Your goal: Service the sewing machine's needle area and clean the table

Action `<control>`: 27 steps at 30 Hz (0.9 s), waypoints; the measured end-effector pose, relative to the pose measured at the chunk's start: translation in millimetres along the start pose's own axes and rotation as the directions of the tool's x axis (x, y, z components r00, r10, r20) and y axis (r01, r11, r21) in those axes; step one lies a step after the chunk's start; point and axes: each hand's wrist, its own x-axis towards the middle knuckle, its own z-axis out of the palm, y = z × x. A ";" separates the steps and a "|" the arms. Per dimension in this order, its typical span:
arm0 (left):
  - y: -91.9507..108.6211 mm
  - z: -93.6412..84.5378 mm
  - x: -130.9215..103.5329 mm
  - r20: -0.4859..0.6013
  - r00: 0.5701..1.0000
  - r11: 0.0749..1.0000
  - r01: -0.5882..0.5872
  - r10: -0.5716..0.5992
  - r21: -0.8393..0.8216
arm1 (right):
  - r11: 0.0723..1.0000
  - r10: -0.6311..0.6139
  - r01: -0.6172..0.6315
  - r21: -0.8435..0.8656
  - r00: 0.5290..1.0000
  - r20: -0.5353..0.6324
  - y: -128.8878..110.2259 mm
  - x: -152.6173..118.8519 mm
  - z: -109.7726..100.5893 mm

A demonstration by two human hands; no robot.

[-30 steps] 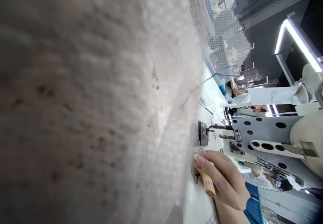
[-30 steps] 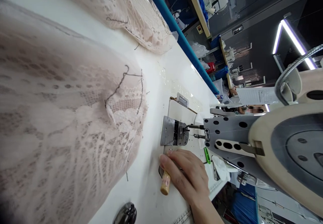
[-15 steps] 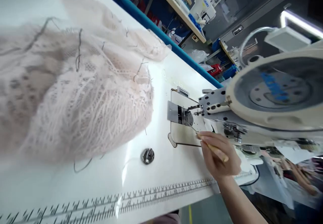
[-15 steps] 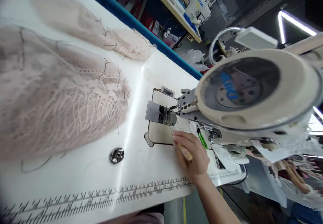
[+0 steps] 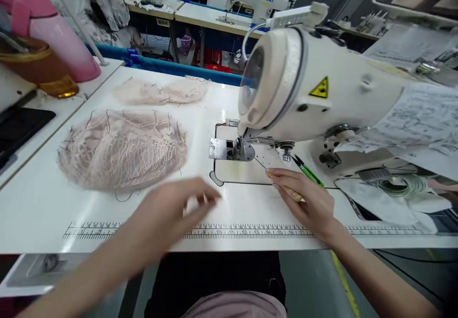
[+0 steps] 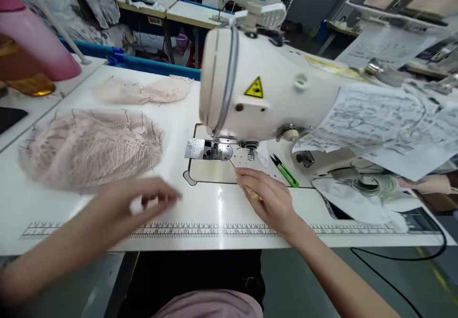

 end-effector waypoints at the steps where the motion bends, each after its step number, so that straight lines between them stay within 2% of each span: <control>1: -1.7 -6.5 22.1 -0.112 0.991 0.991 0.083 -0.071 0.104 | 1.000 0.014 -0.014 0.008 1.000 -0.001 -1.0 -6.7 -7.0; 3: -4.9 -8.9 66.1 -0.229 0.970 0.938 0.153 -0.083 0.310 | 0.996 0.072 -0.071 0.045 0.997 -0.008 -4.5 -25.6 -22.1; 5: -8.3 0.2 101.3 -0.262 0.963 0.860 0.185 -0.063 0.475 | 0.982 0.169 -0.168 0.088 0.986 -0.003 -8.6 -49.6 -36.8; 8: -15.2 21.1 129.8 -0.251 0.968 0.798 0.150 0.001 0.583 | 0.962 0.270 -0.270 0.039 0.963 0.013 -10.9 -85.4 -52.5; 10: -20.5 31.5 137.2 -0.266 0.962 0.776 0.129 0.053 0.618 | 0.967 0.237 -0.235 -0.097 0.971 0.009 -8.1 -104.3 -57.4; 13: -27.2 38.4 142.0 -0.305 0.945 0.746 0.120 0.115 0.655 | 0.944 0.116 -0.111 -0.312 0.993 -0.004 -0.5 -122.1 -59.0; 15: -30.0 39.6 144.1 -0.315 0.935 0.731 0.099 0.164 0.676 | 0.923 0.097 -0.089 -0.374 0.995 0.002 3.1 -127.6 -59.3; 20: -32.1 41.8 146.3 -0.238 0.912 0.635 -0.032 0.335 0.772 | 0.917 0.175 -0.139 -0.375 0.983 0.062 4.7 -126.9 -61.5; 25: -32.8 44.7 146.9 -0.162 0.919 0.535 -0.061 0.360 0.843 | 0.919 0.128 -0.067 -0.389 0.983 0.134 9.2 -124.6 -66.7; 27: -34.1 44.9 148.0 -0.155 0.914 0.519 -0.069 0.375 0.852 | 0.912 0.207 -0.176 -0.371 0.977 0.045 8.3 -126.9 -76.6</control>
